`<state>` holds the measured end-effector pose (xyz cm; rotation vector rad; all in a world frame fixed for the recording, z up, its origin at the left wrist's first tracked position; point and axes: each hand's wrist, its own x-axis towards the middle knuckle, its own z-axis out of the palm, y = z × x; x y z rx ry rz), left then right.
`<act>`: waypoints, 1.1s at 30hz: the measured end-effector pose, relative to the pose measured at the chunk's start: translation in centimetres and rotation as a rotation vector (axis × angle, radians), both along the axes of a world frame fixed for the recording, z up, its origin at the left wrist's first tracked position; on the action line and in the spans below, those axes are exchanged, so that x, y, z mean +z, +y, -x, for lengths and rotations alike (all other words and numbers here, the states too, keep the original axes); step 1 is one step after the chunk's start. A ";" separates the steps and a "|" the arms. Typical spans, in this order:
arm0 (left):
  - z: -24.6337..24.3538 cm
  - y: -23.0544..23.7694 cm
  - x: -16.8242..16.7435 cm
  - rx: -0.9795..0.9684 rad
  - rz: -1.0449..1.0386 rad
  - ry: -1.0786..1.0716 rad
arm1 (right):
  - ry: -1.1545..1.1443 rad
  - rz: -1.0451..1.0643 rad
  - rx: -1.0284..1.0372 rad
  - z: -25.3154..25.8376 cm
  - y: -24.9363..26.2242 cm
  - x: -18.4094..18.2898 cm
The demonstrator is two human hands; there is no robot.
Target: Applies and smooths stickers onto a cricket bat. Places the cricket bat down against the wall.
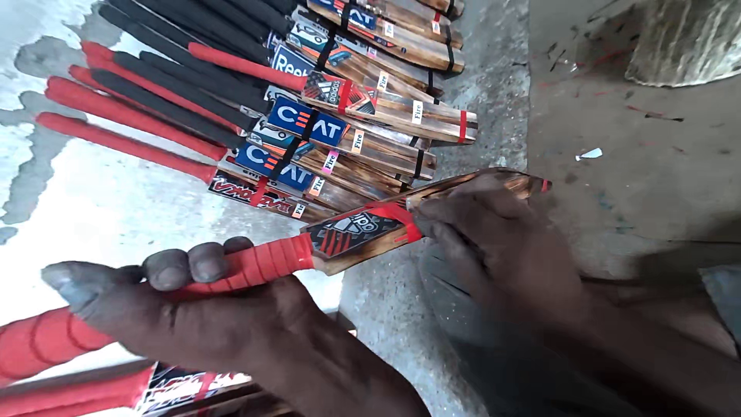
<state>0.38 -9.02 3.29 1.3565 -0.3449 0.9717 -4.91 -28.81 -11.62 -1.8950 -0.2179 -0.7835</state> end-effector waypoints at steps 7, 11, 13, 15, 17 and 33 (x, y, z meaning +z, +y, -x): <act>0.0 3.2 -0.4 -0.272 0.025 -0.032 | 0.123 0.041 0.212 3.0 -1.4 -2.6; 0.5 3.9 -0.8 -0.556 0.054 -0.059 | 0.110 -0.063 0.225 0.3 -4.5 -0.2; 0.8 3.9 -0.9 -0.564 0.064 -0.101 | 0.017 0.015 0.187 -1.4 -4.2 0.8; 1.2 3.6 -0.9 -0.584 0.076 -0.116 | -0.030 0.125 0.158 -2.8 -3.6 2.0; 1.7 3.0 -0.8 -0.606 0.102 -0.107 | -0.008 0.247 0.135 -3.6 -2.8 3.0; 2.7 1.8 -0.6 -0.568 0.058 -0.118 | -0.023 0.349 0.220 -2.6 -2.0 2.2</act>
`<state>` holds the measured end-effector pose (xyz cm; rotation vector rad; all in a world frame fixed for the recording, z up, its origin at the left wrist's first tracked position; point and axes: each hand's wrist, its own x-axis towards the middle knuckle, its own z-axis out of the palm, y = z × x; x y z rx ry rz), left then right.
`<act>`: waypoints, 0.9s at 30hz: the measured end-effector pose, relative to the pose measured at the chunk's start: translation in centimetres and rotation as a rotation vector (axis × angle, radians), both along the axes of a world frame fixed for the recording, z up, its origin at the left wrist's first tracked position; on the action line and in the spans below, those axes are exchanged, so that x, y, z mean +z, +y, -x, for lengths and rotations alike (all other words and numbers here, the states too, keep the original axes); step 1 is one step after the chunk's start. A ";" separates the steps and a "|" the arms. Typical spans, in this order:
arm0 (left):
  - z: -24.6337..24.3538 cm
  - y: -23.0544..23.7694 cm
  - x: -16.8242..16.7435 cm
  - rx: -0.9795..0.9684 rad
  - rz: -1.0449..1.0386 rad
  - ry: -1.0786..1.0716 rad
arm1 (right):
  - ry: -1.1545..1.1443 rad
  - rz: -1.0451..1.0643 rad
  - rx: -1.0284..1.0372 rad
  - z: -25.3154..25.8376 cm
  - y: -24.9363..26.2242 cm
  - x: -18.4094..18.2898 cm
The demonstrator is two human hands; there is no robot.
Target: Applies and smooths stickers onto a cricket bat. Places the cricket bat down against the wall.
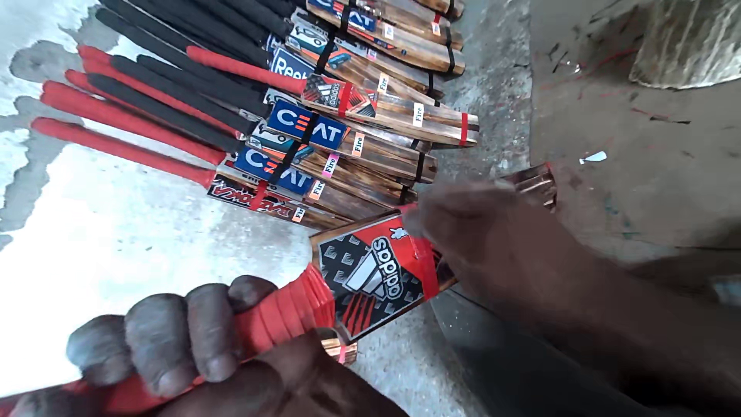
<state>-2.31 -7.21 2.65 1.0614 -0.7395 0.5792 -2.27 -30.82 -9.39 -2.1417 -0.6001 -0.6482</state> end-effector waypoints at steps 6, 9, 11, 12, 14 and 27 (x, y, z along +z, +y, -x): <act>0.1 0.9 -0.1 -0.030 -0.021 0.022 | 0.016 -0.032 0.008 -1.9 -2.1 1.0; -0.5 1.0 0.0 -0.028 -0.053 0.003 | 0.041 0.066 0.058 -1.1 -1.0 0.9; -0.7 1.0 0.1 0.013 -0.045 0.004 | 0.026 0.080 0.143 -0.9 -1.7 0.1; -0.7 0.6 0.2 0.039 -0.036 0.017 | 0.026 0.063 0.162 -1.4 -2.3 0.3; -0.6 0.0 0.2 0.069 -0.019 0.044 | 0.005 0.002 0.122 -2.9 -2.9 1.3; -1.8 0.9 0.6 0.313 -0.091 0.085 | 0.087 -0.101 0.092 4.0 0.7 -2.6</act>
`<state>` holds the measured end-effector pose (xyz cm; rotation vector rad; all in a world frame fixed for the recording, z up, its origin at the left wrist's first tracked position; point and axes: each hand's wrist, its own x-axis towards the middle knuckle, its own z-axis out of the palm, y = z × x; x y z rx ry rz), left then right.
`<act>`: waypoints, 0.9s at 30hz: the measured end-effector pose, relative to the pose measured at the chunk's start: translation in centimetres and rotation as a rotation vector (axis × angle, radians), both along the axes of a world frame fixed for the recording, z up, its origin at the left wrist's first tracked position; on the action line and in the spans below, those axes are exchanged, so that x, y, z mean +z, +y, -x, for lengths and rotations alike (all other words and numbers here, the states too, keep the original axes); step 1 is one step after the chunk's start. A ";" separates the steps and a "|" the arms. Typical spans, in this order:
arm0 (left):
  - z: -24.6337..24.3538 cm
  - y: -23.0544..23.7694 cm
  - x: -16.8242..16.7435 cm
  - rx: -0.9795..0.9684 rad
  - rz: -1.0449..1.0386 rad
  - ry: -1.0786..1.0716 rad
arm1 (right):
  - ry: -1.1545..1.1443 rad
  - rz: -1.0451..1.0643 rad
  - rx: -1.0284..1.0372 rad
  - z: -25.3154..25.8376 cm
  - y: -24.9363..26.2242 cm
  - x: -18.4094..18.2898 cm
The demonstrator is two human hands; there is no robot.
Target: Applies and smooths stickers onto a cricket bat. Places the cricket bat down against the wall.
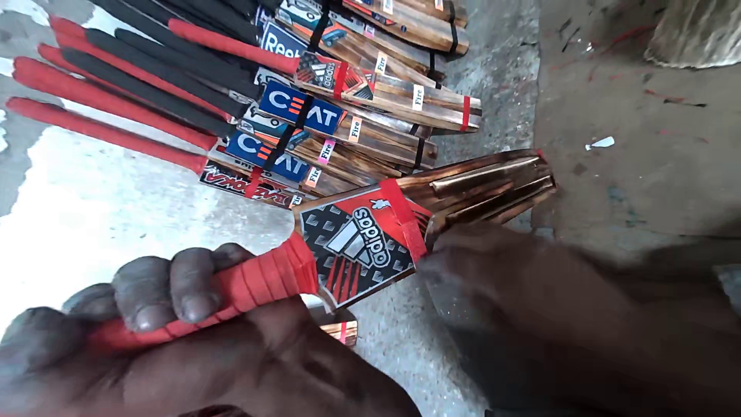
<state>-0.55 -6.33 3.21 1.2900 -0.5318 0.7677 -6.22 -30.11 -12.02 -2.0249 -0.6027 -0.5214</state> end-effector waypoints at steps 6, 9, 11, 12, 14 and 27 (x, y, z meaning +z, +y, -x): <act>0.0 0.2 0.1 -0.136 0.033 -0.009 | -0.006 0.119 0.012 -8.5 -2.5 4.9; -0.6 0.3 0.0 -0.036 0.009 -0.015 | -0.055 0.106 -0.001 -6.2 -0.4 3.5; -0.9 0.2 -0.2 0.056 0.009 -0.005 | -0.090 0.066 -0.042 -2.8 1.1 1.5; -0.9 0.0 -0.1 0.098 0.015 0.007 | -0.096 0.068 -0.056 -1.3 1.7 0.5; -1.0 -1.0 -0.2 0.179 0.020 0.020 | -0.053 0.036 -0.035 0.7 1.2 -0.6; -3.4 -1.7 -0.6 -0.065 0.156 -0.119 | -0.075 -0.051 -0.242 -4.9 1.2 1.6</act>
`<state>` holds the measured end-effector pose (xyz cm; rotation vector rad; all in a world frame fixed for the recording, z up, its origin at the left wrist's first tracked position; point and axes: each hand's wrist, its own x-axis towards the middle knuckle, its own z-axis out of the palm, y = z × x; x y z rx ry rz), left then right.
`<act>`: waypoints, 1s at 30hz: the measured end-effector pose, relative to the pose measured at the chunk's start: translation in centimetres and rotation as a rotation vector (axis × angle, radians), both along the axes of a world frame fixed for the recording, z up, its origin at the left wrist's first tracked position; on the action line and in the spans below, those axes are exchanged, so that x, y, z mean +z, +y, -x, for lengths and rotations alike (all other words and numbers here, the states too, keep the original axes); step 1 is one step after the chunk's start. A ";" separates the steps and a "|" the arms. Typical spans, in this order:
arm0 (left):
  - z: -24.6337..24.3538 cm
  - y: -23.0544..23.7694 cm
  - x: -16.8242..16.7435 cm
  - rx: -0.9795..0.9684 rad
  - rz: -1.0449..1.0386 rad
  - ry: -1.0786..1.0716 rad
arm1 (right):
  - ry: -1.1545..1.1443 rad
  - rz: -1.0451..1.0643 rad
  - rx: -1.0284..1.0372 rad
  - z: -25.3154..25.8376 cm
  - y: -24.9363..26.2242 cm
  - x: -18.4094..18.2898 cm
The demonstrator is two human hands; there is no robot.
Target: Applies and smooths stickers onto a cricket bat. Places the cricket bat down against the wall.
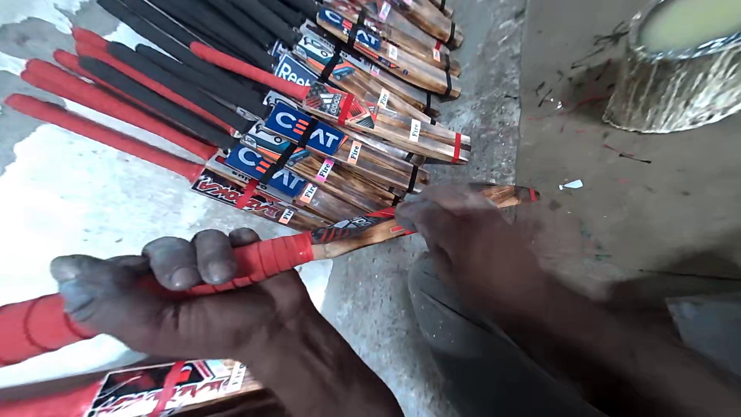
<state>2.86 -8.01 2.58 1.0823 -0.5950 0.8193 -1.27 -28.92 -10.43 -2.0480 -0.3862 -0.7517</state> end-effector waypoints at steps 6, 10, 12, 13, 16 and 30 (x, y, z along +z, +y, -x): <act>1.8 0.0 0.2 0.226 0.008 0.157 | 0.042 0.046 0.179 2.2 -0.2 -2.9; 3.8 1.2 1.3 0.127 0.092 0.191 | 0.206 -0.226 0.177 1.7 -4.5 -2.5; 3.9 1.4 1.1 0.043 0.020 0.268 | 0.179 -0.214 0.170 0.8 -5.0 -2.0; 3.6 1.2 0.8 0.077 -0.042 0.284 | 0.144 -0.195 0.155 0.3 -5.0 -1.5; 3.2 1.3 0.2 0.134 -0.084 0.220 | 0.047 -0.127 0.162 -1.9 -3.6 0.0; 2.6 4.6 -0.6 0.051 -0.072 0.166 | -0.105 -0.035 0.166 3.8 4.9 -8.8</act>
